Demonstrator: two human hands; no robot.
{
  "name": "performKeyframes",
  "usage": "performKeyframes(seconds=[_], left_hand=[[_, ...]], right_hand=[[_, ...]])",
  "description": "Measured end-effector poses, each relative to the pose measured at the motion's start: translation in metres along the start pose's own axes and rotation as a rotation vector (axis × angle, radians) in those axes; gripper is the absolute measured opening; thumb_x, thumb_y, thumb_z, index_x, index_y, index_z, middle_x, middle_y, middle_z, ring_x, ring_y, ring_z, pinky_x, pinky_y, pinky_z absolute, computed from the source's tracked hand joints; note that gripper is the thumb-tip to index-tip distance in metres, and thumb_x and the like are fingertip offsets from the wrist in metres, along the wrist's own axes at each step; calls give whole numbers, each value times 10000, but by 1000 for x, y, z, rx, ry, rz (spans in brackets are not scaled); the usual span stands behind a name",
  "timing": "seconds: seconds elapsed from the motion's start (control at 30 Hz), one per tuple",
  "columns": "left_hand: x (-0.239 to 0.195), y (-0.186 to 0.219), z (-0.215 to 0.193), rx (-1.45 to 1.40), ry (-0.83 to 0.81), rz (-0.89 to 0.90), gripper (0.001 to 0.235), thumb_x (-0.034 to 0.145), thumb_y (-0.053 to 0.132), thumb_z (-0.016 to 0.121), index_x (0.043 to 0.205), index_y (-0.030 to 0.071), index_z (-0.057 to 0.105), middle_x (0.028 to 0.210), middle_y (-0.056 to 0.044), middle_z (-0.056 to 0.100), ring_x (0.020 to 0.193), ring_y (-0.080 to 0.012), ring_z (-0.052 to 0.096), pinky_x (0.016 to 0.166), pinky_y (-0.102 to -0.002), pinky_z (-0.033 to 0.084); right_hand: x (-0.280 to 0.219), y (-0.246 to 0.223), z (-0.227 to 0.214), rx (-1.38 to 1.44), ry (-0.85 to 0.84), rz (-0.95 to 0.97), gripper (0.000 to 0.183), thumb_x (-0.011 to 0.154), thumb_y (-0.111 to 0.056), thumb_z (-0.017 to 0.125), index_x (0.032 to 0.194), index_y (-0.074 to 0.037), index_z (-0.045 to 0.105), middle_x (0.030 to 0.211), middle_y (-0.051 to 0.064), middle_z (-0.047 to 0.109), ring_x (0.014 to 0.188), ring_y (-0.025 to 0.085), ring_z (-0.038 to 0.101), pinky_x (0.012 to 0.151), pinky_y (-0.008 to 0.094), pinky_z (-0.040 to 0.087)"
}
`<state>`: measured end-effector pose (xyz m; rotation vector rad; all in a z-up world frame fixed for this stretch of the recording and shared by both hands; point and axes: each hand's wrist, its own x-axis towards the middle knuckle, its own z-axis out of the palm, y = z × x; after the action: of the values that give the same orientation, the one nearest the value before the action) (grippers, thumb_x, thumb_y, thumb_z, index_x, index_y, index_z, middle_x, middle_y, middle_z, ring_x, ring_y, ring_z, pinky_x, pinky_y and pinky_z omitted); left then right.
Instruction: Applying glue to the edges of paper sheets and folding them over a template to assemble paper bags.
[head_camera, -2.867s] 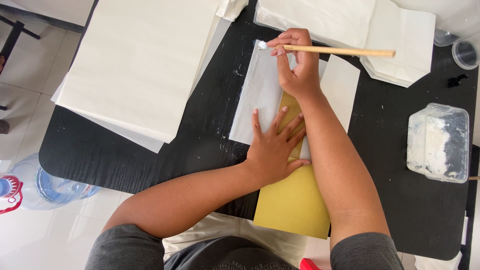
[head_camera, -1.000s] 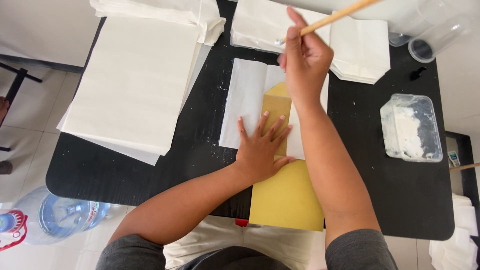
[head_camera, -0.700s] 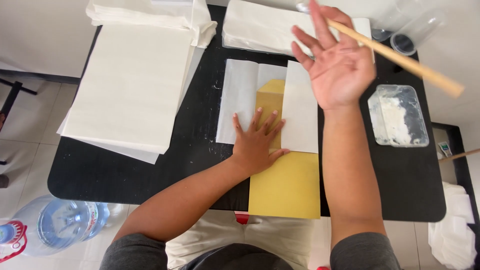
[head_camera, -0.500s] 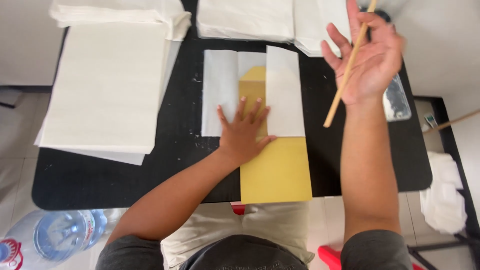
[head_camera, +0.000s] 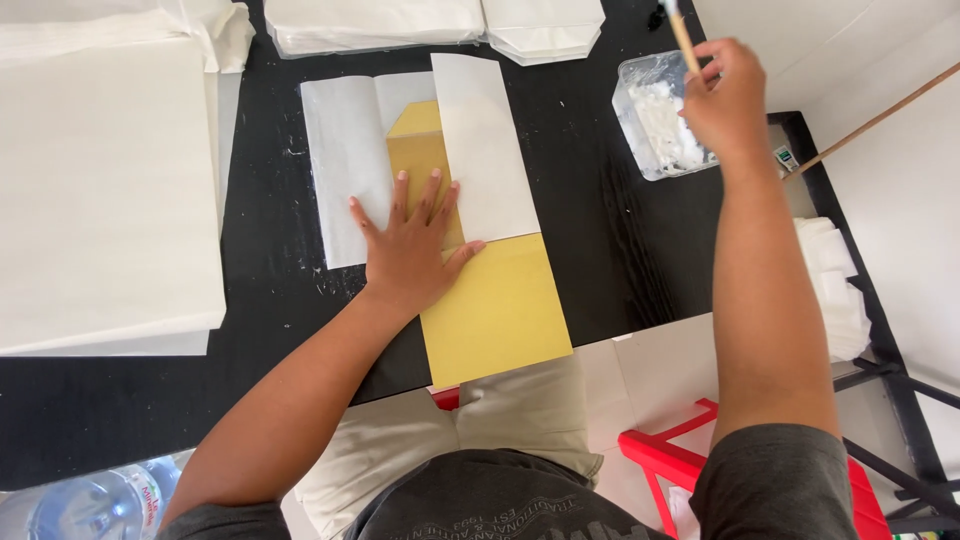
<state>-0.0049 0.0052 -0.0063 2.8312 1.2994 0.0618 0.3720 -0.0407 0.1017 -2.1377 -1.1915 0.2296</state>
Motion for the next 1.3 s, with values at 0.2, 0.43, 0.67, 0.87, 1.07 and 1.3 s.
performKeyframes(seconds=[0.2, 0.43, 0.67, 0.87, 1.07, 1.3], left_hand=[[0, 0, 1, -18, 25, -2, 851, 951, 803, 210, 1637, 300, 204, 1706, 59, 205, 1568, -311, 126, 1048, -863, 144], [0, 0, 6, 2, 73, 1, 853, 956, 809, 210, 1640, 299, 217, 1703, 51, 229, 1565, -319, 150, 1045, -860, 158], [-1, 0, 9, -13, 78, -15, 846, 960, 805, 237, 1635, 294, 240, 1700, 53, 238, 1569, -309, 143, 1065, -849, 140], [-3, -2, 20, 14, 198, 15, 861, 975, 822, 238, 1641, 279, 299, 1684, 43, 319, 1563, -324, 218, 1159, -765, 16], [1, -7, 12, -62, 161, 31, 867, 973, 810, 230, 1608, 231, 346, 1659, 34, 351, 1547, -316, 240, 1207, -698, 7], [29, -31, -32, -238, 148, -11, 576, 1023, 613, 502, 1146, 78, 677, 993, -91, 748, 940, -337, 691, 1153, -574, 356]], right_hand=[[7, 30, 26, -41, 14, 12, 311, 1009, -35, 624, 1316, -77, 598, 965, 104, 629, 796, 242, 660, 652, 382, 587], [8, 33, 24, -69, 20, -47, 336, 1031, -100, 645, 1352, -51, 559, 1014, 102, 607, 838, 216, 612, 605, 384, 565], [-10, -18, 50, -206, 186, -670, 246, 1005, -86, 705, 1238, -33, 646, 1198, 148, 554, 1148, 374, 491, 994, 517, 356], [-53, -89, 116, -283, -393, -510, 683, 1023, -379, 574, 1585, -68, 343, 1646, 138, 325, 1503, 343, 291, 1193, 559, 209], [-57, -87, 171, -323, -471, -414, 772, 1079, -512, 405, 1650, -75, 124, 1734, 76, 68, 1594, 285, 75, 1272, 465, 149], [-63, -86, 178, -309, -396, -377, 743, 1071, -522, 364, 1647, -97, 167, 1731, 62, 123, 1589, 283, 91, 1262, 477, 150]])
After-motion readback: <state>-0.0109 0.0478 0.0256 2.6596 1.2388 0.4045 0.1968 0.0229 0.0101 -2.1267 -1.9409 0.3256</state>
